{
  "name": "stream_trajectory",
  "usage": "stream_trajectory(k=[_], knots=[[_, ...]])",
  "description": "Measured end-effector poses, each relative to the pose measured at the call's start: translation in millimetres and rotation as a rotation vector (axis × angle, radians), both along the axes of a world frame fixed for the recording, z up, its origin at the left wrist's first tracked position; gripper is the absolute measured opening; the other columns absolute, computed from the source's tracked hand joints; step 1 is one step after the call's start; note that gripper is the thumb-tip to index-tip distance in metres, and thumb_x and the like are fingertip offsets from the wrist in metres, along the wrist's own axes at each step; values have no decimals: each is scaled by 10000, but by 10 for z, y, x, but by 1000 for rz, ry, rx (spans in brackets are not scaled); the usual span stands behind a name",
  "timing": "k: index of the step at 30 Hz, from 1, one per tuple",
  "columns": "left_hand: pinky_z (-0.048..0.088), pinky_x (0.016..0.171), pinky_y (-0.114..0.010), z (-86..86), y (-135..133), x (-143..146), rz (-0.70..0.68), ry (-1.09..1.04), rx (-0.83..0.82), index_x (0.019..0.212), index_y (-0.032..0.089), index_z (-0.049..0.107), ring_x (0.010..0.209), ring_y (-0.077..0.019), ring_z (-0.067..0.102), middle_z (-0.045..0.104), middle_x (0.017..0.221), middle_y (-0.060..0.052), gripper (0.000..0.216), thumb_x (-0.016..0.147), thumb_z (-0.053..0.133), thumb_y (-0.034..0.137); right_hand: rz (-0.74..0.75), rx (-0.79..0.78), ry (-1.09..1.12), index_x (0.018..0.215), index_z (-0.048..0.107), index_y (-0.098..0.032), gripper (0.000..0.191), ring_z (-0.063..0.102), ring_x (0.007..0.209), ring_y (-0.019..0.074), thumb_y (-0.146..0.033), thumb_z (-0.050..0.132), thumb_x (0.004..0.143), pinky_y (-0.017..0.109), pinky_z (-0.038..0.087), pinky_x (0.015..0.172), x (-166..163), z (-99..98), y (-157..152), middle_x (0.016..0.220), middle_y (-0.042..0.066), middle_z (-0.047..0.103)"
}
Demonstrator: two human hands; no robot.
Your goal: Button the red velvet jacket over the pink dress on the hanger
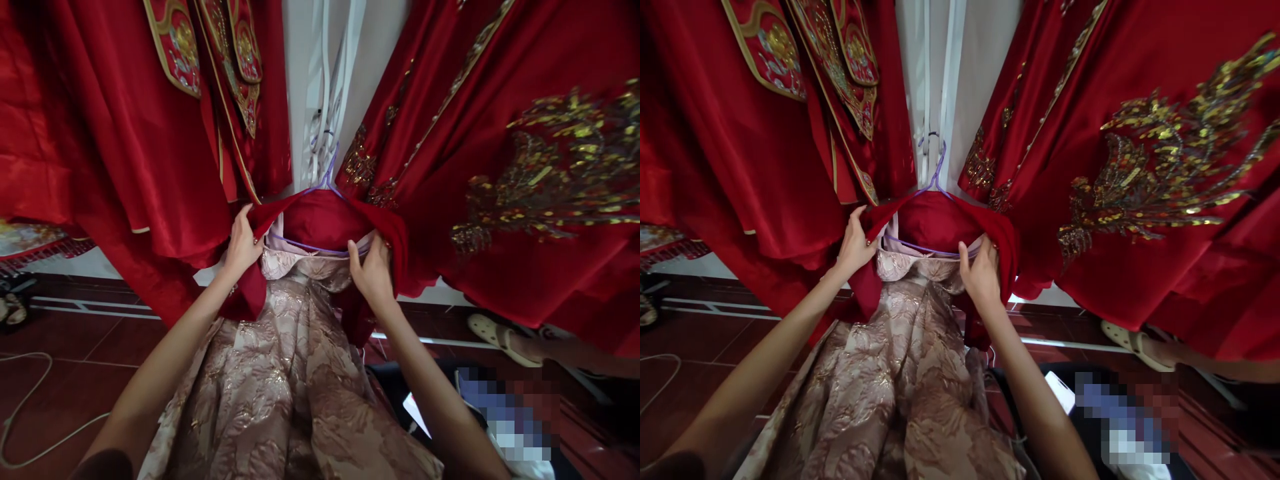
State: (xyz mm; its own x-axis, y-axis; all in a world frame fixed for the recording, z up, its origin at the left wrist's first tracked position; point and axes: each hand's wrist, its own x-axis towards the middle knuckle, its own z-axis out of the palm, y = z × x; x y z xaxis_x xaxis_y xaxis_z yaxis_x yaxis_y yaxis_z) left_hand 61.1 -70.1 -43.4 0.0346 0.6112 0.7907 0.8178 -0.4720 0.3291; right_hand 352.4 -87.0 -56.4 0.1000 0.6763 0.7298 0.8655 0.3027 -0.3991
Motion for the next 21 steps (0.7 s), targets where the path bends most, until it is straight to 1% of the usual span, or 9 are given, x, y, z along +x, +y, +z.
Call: stream_trajectory(k=[2, 4, 7, 9, 10, 12, 15, 18, 21], knots=[[292, 1104, -509, 28, 18, -95, -64, 54, -58, 1420, 175, 224, 1360, -302, 312, 333, 1443, -196, 705, 819, 584, 261, -16, 11, -34, 1364, 351, -55, 669, 421, 1262, 339, -551, 303, 917, 496, 367, 1005, 117, 58, 62, 1323, 257, 459], [280, 1101, -518, 40, 13, -162, -107, 101, -112, 1430, 225, 250, 1382, -295, 277, 297, 1482, -169, 659, 854, 549, 339, -12, 36, -63, 1348, 378, -68, 629, 430, 1257, 329, -527, 306, 924, 490, 372, 1004, 193, 114, 98, 1319, 244, 472], [276, 1112, -476, 49, 20, -205, -164, 94, -119, 1414, 248, 318, 1394, -249, 267, 290, 1501, -131, 546, 897, 472, 330, -19, 101, -58, 1328, 402, -61, 543, 464, 1223, 313, -428, 280, 947, 479, 375, 1005, 243, 187, 105, 1277, 239, 508], [294, 1112, -427, 73, 59, -213, -178, 25, -84, 1339, 210, 432, 1369, -219, 322, 363, 1465, -120, 444, 902, 444, 285, -41, 129, -53, 1318, 415, -52, 487, 474, 1208, 313, -327, 261, 946, 484, 377, 1002, 254, 223, 99, 1251, 243, 520], [315, 1102, -405, 94, 89, -216, -171, -27, -68, 1279, 187, 488, 1341, -209, 369, 417, 1428, -119, 393, 898, 435, 266, -56, 131, -60, 1315, 419, -49, 471, 470, 1210, 317, -276, 260, 933, 493, 376, 1000, 258, 235, 99, 1250, 245, 518], [378, 1051, -359, 155, 162, -222, -136, -149, -57, 1163, 159, 548, 1236, -197, 485, 538, 1305, -113, 315, 887, 428, 250, -93, 106, -95, 1317, 418, -45, 474, 447, 1229, 329, -196, 273, 892, 514, 370, 1001, 272, 249, 111, 1268, 245, 503], [460, 907, -287, 274, 274, -242, -110, -269, -111, 1034, 155, 576, 983, -173, 597, 644, 1053, -70, 244, 863, 448, 274, -155, 37, -154, 1314, 413, -15, 499, 420, 1242, 350, -164, 305, 850, 525, 367, 1005, 313, 262, 154, 1295, 252, 477], [466, 754, -234, 394, 352, -294, -153, -271, -223, 900, 154, 598, 766, -139, 568, 629, 838, -21, 201, 829, 478, 299, -160, 27, -216, 1246, 462, -2, 462, 405, 1238, 371, -197, 337, 847, 535, 368, 997, 398, 319, 206, 1299, 268, 460], [431, 670, -206, 494, 362, -390, -155, -257, -283, 848, 156, 605, 683, -120, 511, 586, 750, 3, 179, 799, 499, 292, -112, 15, -333, 1084, 548, -33, 369, 446, 1179, 383, -265, 407, 835, 531, 398, 946, 530, 482, 260, 1194, 276, 525]])
